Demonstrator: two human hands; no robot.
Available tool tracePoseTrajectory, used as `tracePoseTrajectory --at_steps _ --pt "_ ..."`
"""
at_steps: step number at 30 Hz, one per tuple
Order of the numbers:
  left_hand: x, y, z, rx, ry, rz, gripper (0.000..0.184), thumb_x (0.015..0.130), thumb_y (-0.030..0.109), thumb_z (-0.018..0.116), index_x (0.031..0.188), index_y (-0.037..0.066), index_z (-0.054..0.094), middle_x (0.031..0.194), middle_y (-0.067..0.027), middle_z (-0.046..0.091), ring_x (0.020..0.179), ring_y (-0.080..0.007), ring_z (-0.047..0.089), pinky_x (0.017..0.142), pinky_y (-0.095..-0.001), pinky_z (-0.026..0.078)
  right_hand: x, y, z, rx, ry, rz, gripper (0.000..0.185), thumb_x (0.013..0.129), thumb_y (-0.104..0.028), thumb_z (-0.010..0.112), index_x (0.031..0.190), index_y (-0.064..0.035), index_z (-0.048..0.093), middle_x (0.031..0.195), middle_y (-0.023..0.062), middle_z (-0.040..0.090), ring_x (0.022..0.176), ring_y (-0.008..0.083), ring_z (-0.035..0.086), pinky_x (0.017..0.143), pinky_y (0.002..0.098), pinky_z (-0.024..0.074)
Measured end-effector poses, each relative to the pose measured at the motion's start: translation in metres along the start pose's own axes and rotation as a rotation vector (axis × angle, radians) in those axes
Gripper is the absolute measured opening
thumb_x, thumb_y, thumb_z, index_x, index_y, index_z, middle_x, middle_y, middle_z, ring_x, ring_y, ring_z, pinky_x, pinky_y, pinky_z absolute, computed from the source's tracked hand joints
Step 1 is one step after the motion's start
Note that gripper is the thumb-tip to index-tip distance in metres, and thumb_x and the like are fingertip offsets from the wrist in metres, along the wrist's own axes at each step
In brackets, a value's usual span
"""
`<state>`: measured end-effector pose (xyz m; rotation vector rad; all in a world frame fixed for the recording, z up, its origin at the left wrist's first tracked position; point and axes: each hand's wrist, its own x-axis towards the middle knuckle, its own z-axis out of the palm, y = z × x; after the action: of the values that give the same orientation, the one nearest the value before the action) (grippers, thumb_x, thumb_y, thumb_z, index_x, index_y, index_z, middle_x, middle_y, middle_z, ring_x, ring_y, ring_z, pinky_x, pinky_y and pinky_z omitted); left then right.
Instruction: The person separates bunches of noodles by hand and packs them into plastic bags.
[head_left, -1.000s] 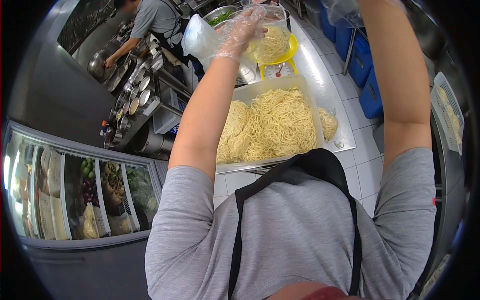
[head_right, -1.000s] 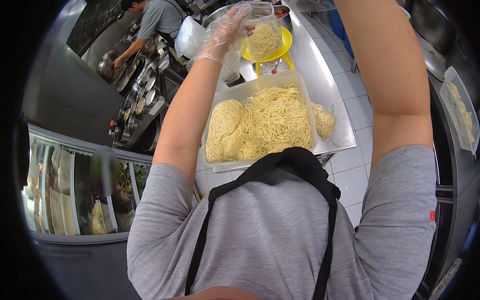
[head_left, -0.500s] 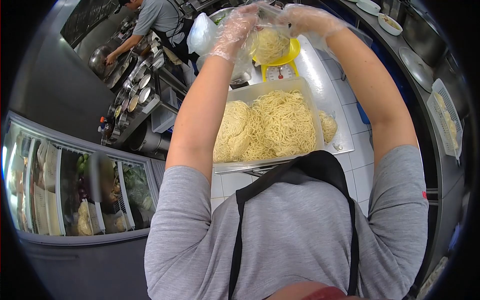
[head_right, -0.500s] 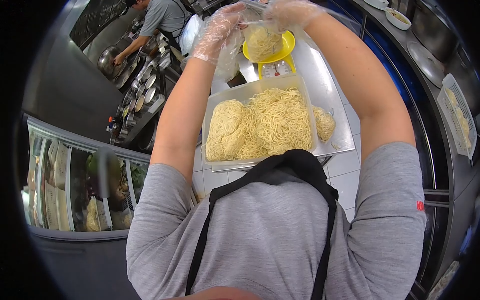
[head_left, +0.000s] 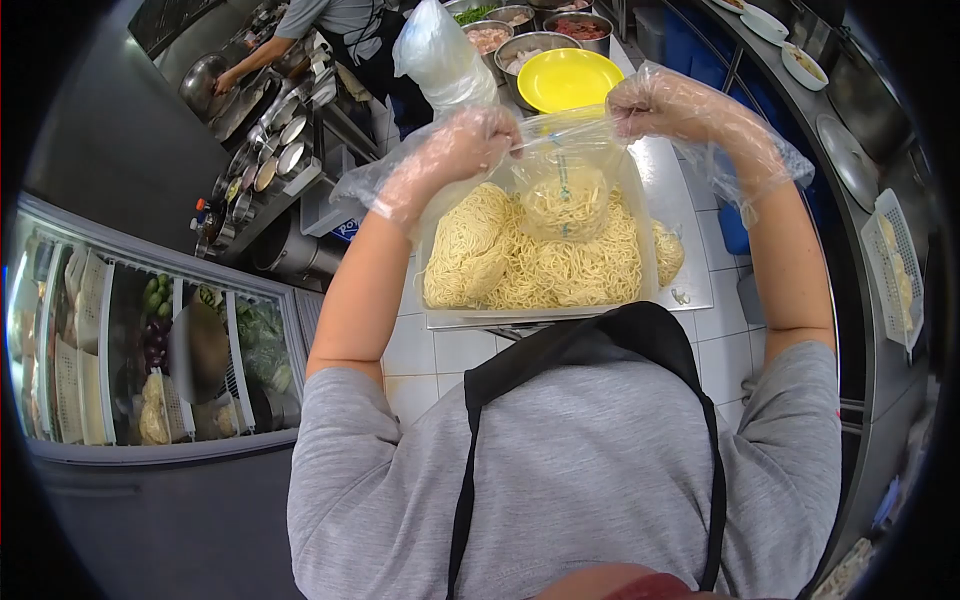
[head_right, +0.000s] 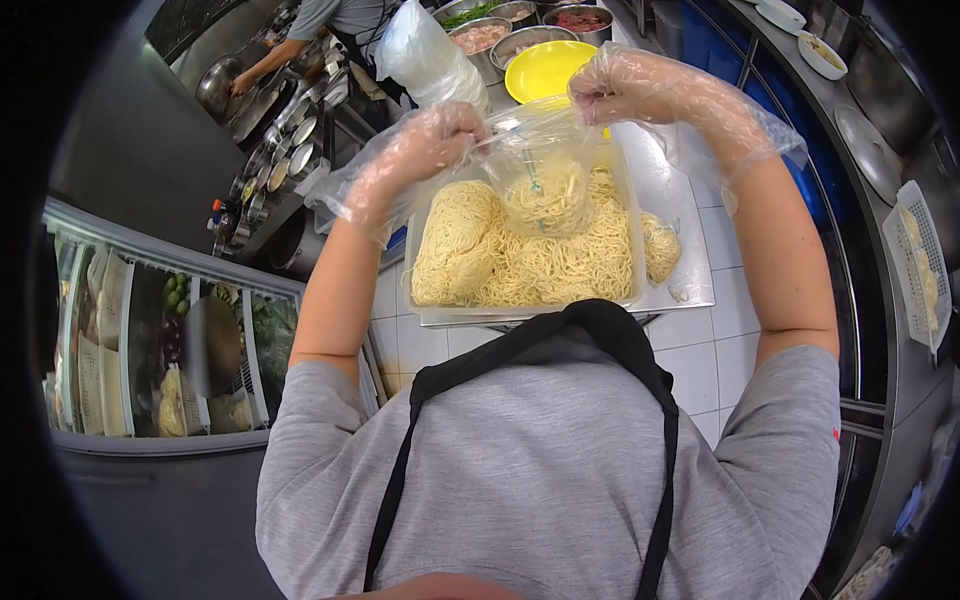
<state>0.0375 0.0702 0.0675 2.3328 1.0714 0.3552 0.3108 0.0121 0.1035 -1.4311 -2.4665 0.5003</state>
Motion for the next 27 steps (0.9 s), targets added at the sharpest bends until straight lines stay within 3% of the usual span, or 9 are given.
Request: tracePoseTrajectory --at_steps 6,8,11,14,16,19,22,25,27 --pt "-0.036 0.003 -0.014 -0.195 0.093 0.311 0.013 0.088 0.016 0.062 0.089 0.002 0.061 0.086 -0.0028 0.06 0.073 -0.0138 0.057 0.064 -0.029 0.048 -0.026 -0.011 -0.014 0.107 0.036 0.071 0.02 0.073 -0.011 0.074 0.078 -0.0036 0.056 0.084 0.0059 0.059 0.085 0.019 0.057 0.076 0.0346 0.0459" --pt "-0.037 0.012 -0.003 0.443 0.114 0.448 0.013 0.087 0.015 0.064 0.088 0.003 0.06 0.083 -0.0042 0.058 0.072 -0.0126 0.056 0.064 -0.0277 0.049 -0.028 -0.005 -0.002 0.009 0.114 -0.008 0.024 0.071 -0.013 0.076 0.079 -0.0039 0.055 0.089 0.0057 0.059 0.089 0.0195 0.057 0.08 0.0352 0.0461" --pt "-0.03 -0.003 0.013 0.084 0.234 0.375 0.013 0.085 0.012 0.067 0.086 0.002 0.059 0.083 -0.0048 0.057 0.073 -0.0119 0.057 0.065 -0.0255 0.049 -0.022 -0.027 0.022 -0.004 0.358 -0.021 0.032 0.066 -0.019 0.079 0.08 -0.0042 0.053 0.102 0.0056 0.059 0.1 0.0227 0.056 0.088 0.0379 0.0451" --pt "-0.033 0.019 0.022 -0.02 0.285 0.444 0.013 0.085 0.009 0.067 0.089 0.001 0.058 0.086 -0.005 0.058 0.075 -0.0122 0.059 0.068 -0.0252 0.05 0.002 -0.032 0.065 -0.206 0.656 -0.269 0.029 0.07 -0.019 0.076 0.089 -0.0068 0.058 0.104 0.0073 0.062 0.097 0.0266 0.058 0.087 0.0385 0.0463" --pt "-0.033 0.016 0.031 -0.206 0.363 0.474 0.013 0.086 0.009 0.066 0.092 0.001 0.057 0.088 -0.0055 0.058 0.076 -0.0124 0.06 0.068 -0.0258 0.051 0.018 -0.027 0.075 -0.036 0.151 -0.074 0.018 0.079 -0.017 0.068 0.093 -0.0073 0.064 0.094 0.0146 0.064 0.096 0.033 0.061 0.083 0.0426 0.0472" --pt "-0.042 0.015 0.025 -0.456 0.52 0.458 0.017 0.088 0.007 0.063 0.102 0.001 0.054 0.094 -0.0069 0.058 0.079 -0.0125 0.059 0.071 -0.0268 0.051 0.007 -0.031 0.066 0.176 0.464 -0.245 0.018 0.079 -0.013 0.065 0.096 -0.0064 0.065 0.084 0.0164 0.064 0.084 0.0341 0.062 0.075 0.0411 0.0491" --pt "-0.058 0.013 0.021 -0.797 0.673 0.334 0.029 0.087 0.004 0.063 0.113 0.003 0.05 0.096 -0.0062 0.058 0.08 -0.0117 0.058 0.073 -0.0263 0.05 0.002 -0.029 0.069 0.058 0.518 -0.438 0.018 0.083 -0.013 0.066 0.099 -0.0055 0.065 0.092 0.0137 0.067 0.087 0.0289 0.064 0.076 0.0386 0.0501" --pt "-0.064 -0.003 0.021 -0.656 0.59 0.278 0.035 0.087 0.004 0.065 0.117 0.003 0.048 0.098 -0.0063 0.057 0.081 -0.0117 0.057 0.073 -0.0254 0.05 0.008 -0.042 0.05 -0.021 0.215 -0.262 0.014 0.08 -0.012 0.062 0.093 -0.0078 0.066 0.084 0.0149 0.066 0.083 0.0336 0.062 0.074 0.0402 0.0488" --pt "-0.067 -0.012 0.024 -0.674 0.547 0.276 0.049 0.082 0.011 0.071 0.123 0.003 0.045 0.106 -0.0081 0.054 0.091 -0.0132 0.055 0.076 -0.0274 0.05 0.007 -0.049 0.045 0.086 0.243 -0.298 0.017 0.081 -0.015 0.062 0.096 -0.0089 0.067 0.09 0.0141 0.067 0.087 0.0325 0.063 0.077 0.0402 0.0483"
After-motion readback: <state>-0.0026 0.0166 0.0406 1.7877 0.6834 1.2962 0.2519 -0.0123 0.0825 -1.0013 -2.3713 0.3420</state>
